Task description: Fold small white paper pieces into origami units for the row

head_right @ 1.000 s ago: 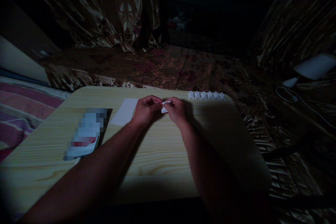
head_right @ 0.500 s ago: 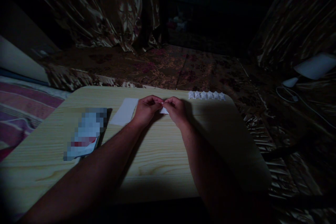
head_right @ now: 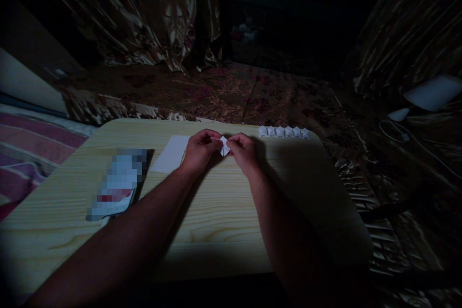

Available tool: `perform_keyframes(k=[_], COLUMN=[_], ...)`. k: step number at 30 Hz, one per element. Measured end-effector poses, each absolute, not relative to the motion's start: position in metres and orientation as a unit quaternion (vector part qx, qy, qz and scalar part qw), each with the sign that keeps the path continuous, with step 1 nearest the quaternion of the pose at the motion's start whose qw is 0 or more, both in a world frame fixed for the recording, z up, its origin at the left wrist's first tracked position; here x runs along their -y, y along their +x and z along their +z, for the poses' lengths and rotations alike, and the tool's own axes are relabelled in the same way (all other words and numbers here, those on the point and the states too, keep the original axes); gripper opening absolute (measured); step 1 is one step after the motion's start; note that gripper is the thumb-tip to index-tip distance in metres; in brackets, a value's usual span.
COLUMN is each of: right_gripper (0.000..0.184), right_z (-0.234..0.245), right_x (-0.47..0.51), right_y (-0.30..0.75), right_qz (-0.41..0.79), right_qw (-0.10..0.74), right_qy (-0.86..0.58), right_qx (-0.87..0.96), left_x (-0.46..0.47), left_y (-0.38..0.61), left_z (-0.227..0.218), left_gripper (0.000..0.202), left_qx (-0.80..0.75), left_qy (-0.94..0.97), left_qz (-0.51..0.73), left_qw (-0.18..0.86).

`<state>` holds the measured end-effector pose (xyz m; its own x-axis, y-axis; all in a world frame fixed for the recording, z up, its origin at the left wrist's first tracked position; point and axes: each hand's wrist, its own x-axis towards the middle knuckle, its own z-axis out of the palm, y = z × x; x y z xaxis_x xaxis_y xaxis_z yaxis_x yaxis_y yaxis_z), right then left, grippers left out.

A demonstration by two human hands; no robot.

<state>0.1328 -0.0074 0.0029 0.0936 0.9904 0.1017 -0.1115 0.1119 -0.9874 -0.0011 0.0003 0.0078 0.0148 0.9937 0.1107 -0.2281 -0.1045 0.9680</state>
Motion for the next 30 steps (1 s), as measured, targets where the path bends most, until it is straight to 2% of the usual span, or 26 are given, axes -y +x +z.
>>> perform_keyframes(k=[8,15,23,30], right_gripper=[0.017,0.013,0.019,0.023], right_z=[-0.0001,0.0011,0.0018,0.0019], right_x=[0.0062,0.0047,0.0061,0.0078], right_y=[0.1336,0.1344,0.1326,0.1323], right_qz=[0.458,0.443,0.452,0.42], right_qw=[0.57,0.594,0.59,0.59], right_qy=[-0.471,-0.471,-0.452,-0.447], right_qx=[0.492,0.48,0.494,0.526], left_x=[0.0014,0.0003,-0.0016,-0.0007], left_y=[-0.0014,0.0001,-0.0021,-0.0002], left_z=[0.009,0.0078,0.0029,0.0048], left_gripper=[0.02,0.039,0.029,0.032], left_qx=[-0.418,-0.369,-0.395,-0.399], left_qy=[0.486,0.525,0.515,0.513], left_qz=[0.557,0.552,0.566,0.57], left_qw=[0.529,0.532,0.509,0.503])
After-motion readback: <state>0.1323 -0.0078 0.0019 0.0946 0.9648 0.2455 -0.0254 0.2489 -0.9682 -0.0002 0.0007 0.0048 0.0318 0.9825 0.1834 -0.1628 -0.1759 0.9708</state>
